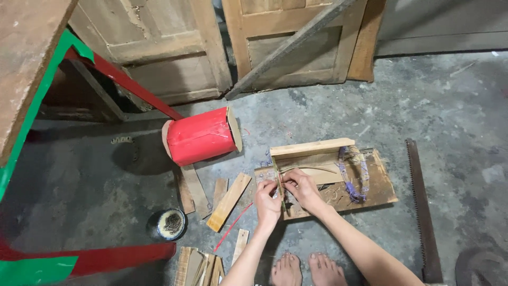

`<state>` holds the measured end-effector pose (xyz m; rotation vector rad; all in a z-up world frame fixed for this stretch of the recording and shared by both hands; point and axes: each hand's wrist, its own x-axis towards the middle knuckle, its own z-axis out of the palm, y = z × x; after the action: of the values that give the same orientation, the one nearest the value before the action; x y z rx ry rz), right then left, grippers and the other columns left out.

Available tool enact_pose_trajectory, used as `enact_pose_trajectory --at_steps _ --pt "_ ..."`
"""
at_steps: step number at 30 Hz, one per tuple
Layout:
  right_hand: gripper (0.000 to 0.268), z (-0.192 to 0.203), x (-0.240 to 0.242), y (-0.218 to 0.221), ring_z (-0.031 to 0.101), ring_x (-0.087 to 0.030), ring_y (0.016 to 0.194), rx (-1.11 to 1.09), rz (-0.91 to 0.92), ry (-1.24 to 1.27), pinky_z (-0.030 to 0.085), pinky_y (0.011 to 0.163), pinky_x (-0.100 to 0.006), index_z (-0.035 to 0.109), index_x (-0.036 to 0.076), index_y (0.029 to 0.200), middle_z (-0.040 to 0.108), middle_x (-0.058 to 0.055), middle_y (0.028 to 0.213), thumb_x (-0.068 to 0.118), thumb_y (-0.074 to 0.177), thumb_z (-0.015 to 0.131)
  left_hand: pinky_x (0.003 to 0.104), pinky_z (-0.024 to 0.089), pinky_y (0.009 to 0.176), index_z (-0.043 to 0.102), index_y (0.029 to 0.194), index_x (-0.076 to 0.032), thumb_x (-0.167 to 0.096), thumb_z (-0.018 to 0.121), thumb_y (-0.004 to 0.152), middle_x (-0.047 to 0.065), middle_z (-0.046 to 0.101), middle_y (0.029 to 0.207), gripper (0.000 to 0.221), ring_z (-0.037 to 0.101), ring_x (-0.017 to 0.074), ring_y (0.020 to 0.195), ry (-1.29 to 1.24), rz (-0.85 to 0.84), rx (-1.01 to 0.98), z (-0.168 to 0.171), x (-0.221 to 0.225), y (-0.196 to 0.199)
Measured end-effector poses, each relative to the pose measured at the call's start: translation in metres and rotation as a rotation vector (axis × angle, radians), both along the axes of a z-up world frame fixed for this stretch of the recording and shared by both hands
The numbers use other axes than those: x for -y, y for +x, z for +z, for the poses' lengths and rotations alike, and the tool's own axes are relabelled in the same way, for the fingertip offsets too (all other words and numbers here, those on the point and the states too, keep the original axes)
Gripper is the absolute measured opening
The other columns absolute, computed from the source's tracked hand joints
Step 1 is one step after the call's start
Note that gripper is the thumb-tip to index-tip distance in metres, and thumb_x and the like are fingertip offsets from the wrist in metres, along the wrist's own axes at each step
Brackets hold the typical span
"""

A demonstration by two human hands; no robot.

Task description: Assembling a small wooden box by hammering wooden slats together.

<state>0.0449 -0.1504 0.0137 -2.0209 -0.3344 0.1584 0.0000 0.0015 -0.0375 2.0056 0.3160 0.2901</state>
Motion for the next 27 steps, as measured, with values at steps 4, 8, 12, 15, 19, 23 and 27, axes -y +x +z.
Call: enact_pose_trajectory --at_steps 4,8,12,15,19,23,27 --pt "0.013 0.014 0.001 -0.001 0.075 -0.03 0.087 0.006 0.007 0.01 0.063 0.075 -0.039 0.076 0.011 0.09 0.073 -0.011 0.098 0.0 0.084 0.073 0.029 0.063 0.074 0.084 0.098 -0.016 -0.019 0.081 0.079 0.007 0.071 0.097 0.02 0.074 0.0255 0.082 -0.044 -0.001 -0.031 -0.01 -0.007 0.0" --pt "0.01 0.012 0.002 0.002 0.075 -0.03 0.089 -0.036 0.007 -0.01 0.062 0.077 -0.037 0.075 0.011 0.089 0.072 -0.009 0.104 0.001 0.085 0.074 0.032 0.062 0.071 0.083 0.098 -0.015 -0.011 0.073 0.084 0.008 0.07 0.093 0.018 0.074 0.0274 0.084 -0.006 -0.014 -0.053 0.001 -0.008 -0.001" --pt "0.009 0.011 0.002 0.0 0.075 -0.033 0.091 -0.039 0.014 -0.025 0.063 0.077 -0.041 0.074 0.008 0.09 0.071 -0.01 0.107 0.001 0.085 0.074 0.024 0.059 0.072 0.081 0.1 -0.013 -0.012 0.076 0.083 0.008 0.071 0.089 0.018 0.069 0.0145 0.078 -0.125 0.057 -0.105 0.004 -0.005 0.001" --pt "0.007 0.013 0.002 0.001 0.075 -0.034 0.091 -0.057 0.019 -0.04 0.063 0.077 -0.042 0.073 0.007 0.091 0.071 -0.01 0.11 0.002 0.086 0.073 0.022 0.061 0.068 0.083 0.096 -0.018 -0.012 0.08 0.081 0.005 0.071 0.085 0.016 0.073 0.0143 0.076 -0.094 0.064 -0.131 0.015 -0.003 0.003" --pt "0.008 0.012 0.003 0.002 0.076 -0.032 0.089 -0.055 0.02 -0.049 0.063 0.077 -0.041 0.073 0.008 0.091 0.071 -0.009 0.11 0.002 0.086 0.073 0.027 0.061 0.069 0.083 0.09 -0.021 -0.017 0.081 0.083 0.004 0.071 0.081 0.008 0.074 0.0187 0.077 -0.008 0.027 -0.065 0.018 -0.006 0.004" --pt "0.008 0.006 0.003 0.0 0.077 -0.03 0.089 -0.064 0.017 -0.041 0.063 0.077 -0.039 0.073 0.009 0.091 0.071 -0.008 0.111 0.002 0.085 0.073 0.031 0.06 0.074 0.08 0.085 -0.026 -0.023 0.079 0.087 0.0 0.071 0.078 0.004 0.074 0.0194 0.079 0.132 -0.023 0.006 0.018 -0.006 0.004" --pt "0.009 0.011 0.001 -0.002 0.077 -0.033 0.09 -0.046 0.004 -0.037 0.063 0.077 -0.04 0.072 0.007 0.091 0.071 -0.01 0.111 0.0 0.085 0.072 0.034 0.058 0.072 0.077 0.086 -0.02 -0.021 0.075 0.09 0.004 0.069 0.076 0.005 0.072 0.0249 0.079 0.258 -0.085 0.079 0.04 0.0 0.004"
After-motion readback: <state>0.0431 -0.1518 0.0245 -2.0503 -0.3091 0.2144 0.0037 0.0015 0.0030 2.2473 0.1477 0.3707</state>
